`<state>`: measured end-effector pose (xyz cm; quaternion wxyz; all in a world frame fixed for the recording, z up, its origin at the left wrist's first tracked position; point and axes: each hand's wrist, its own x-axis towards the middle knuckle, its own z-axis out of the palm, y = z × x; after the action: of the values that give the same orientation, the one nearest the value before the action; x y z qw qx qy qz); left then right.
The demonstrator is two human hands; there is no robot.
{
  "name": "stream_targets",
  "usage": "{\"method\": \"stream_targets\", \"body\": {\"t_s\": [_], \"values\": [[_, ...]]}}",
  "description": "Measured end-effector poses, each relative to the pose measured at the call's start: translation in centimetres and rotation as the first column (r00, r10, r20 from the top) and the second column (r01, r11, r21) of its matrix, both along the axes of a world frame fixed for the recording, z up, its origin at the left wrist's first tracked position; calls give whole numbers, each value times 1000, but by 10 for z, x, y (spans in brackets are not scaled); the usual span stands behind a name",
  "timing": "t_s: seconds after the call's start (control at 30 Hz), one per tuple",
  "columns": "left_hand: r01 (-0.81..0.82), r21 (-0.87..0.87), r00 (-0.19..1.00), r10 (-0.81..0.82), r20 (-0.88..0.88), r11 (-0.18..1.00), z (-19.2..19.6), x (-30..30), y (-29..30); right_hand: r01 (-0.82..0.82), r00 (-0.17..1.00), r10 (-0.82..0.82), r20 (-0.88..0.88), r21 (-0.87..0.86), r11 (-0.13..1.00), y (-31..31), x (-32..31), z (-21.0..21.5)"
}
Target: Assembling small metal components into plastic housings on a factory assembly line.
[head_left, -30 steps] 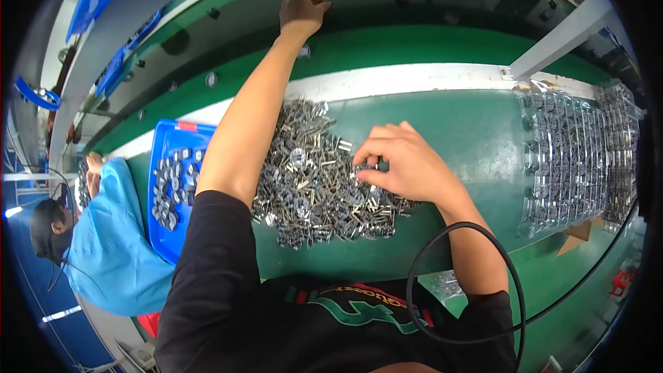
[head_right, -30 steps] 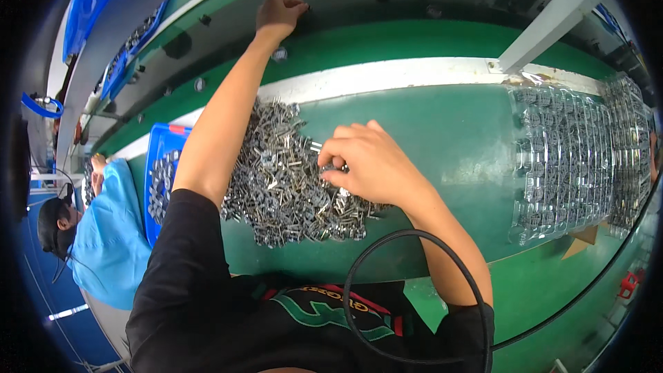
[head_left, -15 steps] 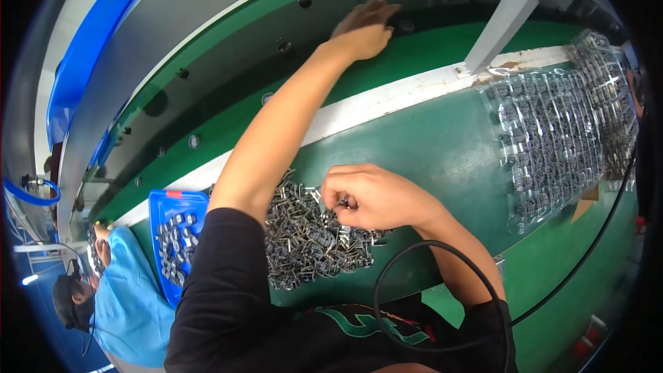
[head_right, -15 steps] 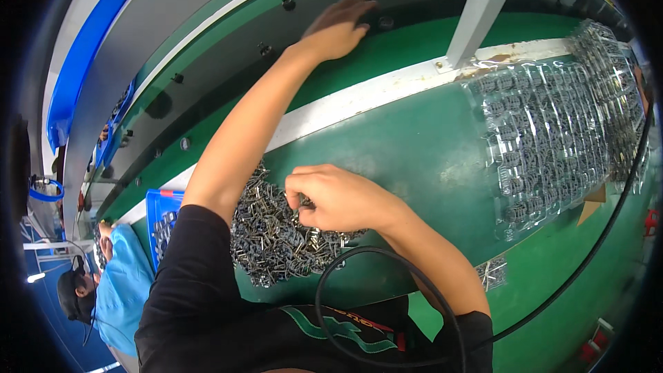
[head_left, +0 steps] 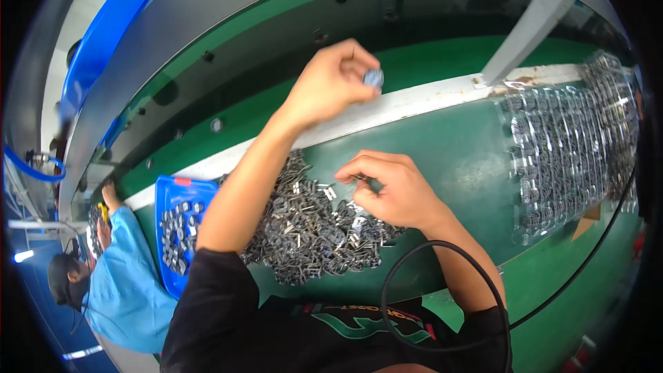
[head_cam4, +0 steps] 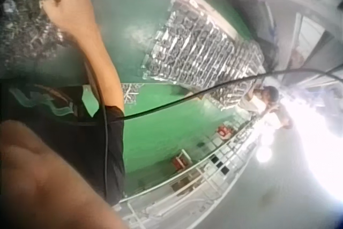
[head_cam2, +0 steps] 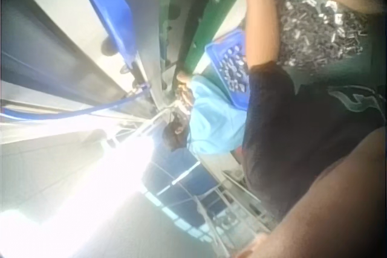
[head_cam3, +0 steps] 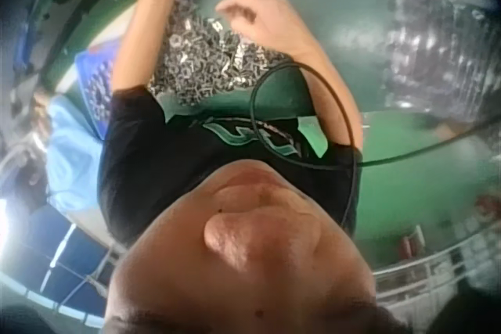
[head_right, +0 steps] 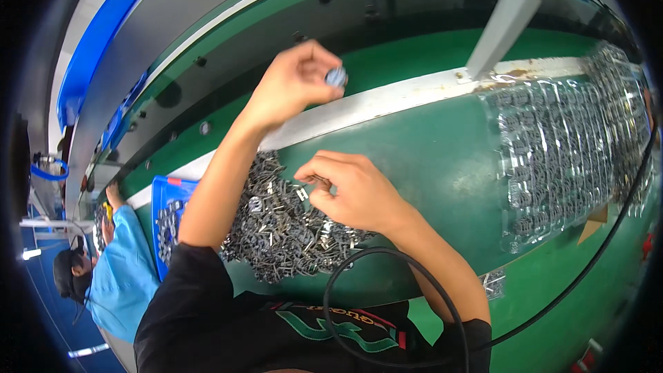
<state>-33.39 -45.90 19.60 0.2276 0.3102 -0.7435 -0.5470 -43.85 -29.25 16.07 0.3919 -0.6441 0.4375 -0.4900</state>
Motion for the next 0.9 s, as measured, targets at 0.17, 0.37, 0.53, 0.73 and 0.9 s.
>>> {"method": "stream_targets", "body": {"t_s": [0.17,0.37,0.53,0.73,0.9], "values": [[-178,392,958,250,-142,903,11,88,90,-20,995,15,-103,-47,999,5,-1,-3],[-283,682,752,598,-279,675,-13,131,133,26,986,-40,164,89,996,4,11,-3],[-194,726,706,608,-363,659,-18,133,141,-70,824,-72,562,227,971,4,8,-6],[-54,709,665,555,-500,703,-26,132,150,-109,806,-158,570,406,907,7,14,-3],[-60,695,669,546,-505,717,-26,124,155,-28,832,-125,540,267,963,11,27,-7]]}}
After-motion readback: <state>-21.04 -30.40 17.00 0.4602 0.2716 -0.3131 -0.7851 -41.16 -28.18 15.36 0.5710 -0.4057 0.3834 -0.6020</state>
